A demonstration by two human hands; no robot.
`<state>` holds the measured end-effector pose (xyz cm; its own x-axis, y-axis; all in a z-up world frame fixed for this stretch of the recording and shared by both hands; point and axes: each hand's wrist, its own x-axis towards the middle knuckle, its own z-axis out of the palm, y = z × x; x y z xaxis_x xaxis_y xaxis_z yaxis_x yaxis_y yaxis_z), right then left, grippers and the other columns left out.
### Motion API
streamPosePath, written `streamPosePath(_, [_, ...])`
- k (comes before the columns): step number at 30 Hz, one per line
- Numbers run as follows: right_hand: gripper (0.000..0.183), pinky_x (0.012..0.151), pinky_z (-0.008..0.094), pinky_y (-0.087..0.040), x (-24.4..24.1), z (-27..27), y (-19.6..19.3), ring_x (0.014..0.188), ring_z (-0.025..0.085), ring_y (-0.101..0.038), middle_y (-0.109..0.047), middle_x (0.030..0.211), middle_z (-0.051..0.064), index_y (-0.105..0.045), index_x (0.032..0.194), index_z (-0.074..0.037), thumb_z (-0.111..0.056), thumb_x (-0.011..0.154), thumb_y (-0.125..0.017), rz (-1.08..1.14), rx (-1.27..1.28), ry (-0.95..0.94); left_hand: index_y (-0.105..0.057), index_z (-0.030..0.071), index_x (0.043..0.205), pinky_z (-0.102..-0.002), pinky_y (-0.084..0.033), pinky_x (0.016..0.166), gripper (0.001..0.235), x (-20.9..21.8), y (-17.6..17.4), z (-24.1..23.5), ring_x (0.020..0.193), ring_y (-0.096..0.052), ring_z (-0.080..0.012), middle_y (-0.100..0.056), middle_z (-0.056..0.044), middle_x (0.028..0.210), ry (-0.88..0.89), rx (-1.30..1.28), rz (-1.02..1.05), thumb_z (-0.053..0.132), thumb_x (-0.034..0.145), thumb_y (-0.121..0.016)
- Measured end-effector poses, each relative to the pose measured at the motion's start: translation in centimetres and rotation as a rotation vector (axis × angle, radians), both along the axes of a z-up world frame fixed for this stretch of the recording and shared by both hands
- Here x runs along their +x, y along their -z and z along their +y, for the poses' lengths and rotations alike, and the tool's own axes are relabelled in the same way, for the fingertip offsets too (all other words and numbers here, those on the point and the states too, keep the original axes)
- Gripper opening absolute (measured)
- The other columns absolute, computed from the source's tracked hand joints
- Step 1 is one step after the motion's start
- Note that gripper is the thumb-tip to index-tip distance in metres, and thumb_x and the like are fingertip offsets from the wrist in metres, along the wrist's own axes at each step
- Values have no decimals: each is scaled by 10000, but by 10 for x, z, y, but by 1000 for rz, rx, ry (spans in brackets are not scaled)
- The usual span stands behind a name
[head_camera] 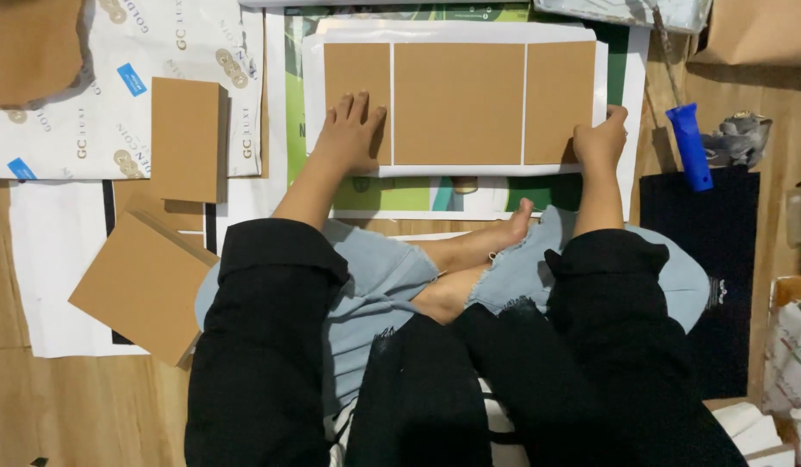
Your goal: Assembling a folder by aligning cardboard panels on a sheet and applying adhesive with a roller.
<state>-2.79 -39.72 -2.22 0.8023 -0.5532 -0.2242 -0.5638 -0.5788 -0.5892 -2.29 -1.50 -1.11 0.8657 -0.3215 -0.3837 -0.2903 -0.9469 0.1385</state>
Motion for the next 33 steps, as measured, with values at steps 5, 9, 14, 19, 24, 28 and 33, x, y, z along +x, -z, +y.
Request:
streamPosePath(5, [525,878,513,-466,8,-24,25,1116,446,-514,-521,1171,261,-470,1211,-87,-76,740,-700,74,35,41,-300,179,1449,-533,-222,1086,908,0,-9,-13,1381,-198,-379,-216,-175,1505,62,-29,-12,382,671,-721])
streamPosePath(9, [443,771,495,-514,16,-42,39,1011,441,-599,-604,1036,270,-613,1085,-45,-74,666,-754,79,265,145,-333,176,1444,-526,-229,1083,891,-1,6,-22,1376,-202,-359,-230,-151,1507,126,-21,-72,448,697,-734])
streamPosePath(14, [681,921,417,-424,17,-49,0,1183,274,-510,-537,1287,107,-452,1298,-49,-212,715,-765,297,361,111,-301,120,1411,-543,-297,997,866,5,34,-14,1327,-236,-393,-219,-175,1488,255,-62,-189,469,723,-694])
streamPosePath(19, [859,860,294,-478,22,-60,39,1074,165,-596,-596,1226,66,-449,1294,12,-198,578,-874,137,400,205,-318,88,1431,-579,-303,993,922,3,37,-15,1351,-214,-399,-187,-148,1515,237,-95,-222,420,676,-731])
streamPosePath(24, [720,1025,411,-379,18,-31,-15,1248,281,-469,-502,1346,90,-393,1370,-90,-238,772,-766,380,383,272,-287,96,1439,-562,-238,1047,856,-1,32,-18,1362,-205,-365,-218,-46,1522,194,-109,-128,384,727,-666])
streamPosePath(28, [742,915,320,-494,18,-51,32,1099,213,-614,-592,1248,109,-394,1338,-8,-159,724,-783,240,461,255,-273,85,1441,-561,-229,1048,853,-1,29,-18,1370,-174,-367,-197,-41,1527,185,-96,-85,393,742,-654])
streamPosePath(33, [730,935,304,-459,21,-59,54,1107,189,-599,-591,1249,83,-402,1328,-4,-189,728,-774,207,457,243,-293,86,1425,-554,-171,1083,796,4,12,-17,1381,-129,-345,-176,-37,1528,119,-200,57,388,768,-624])
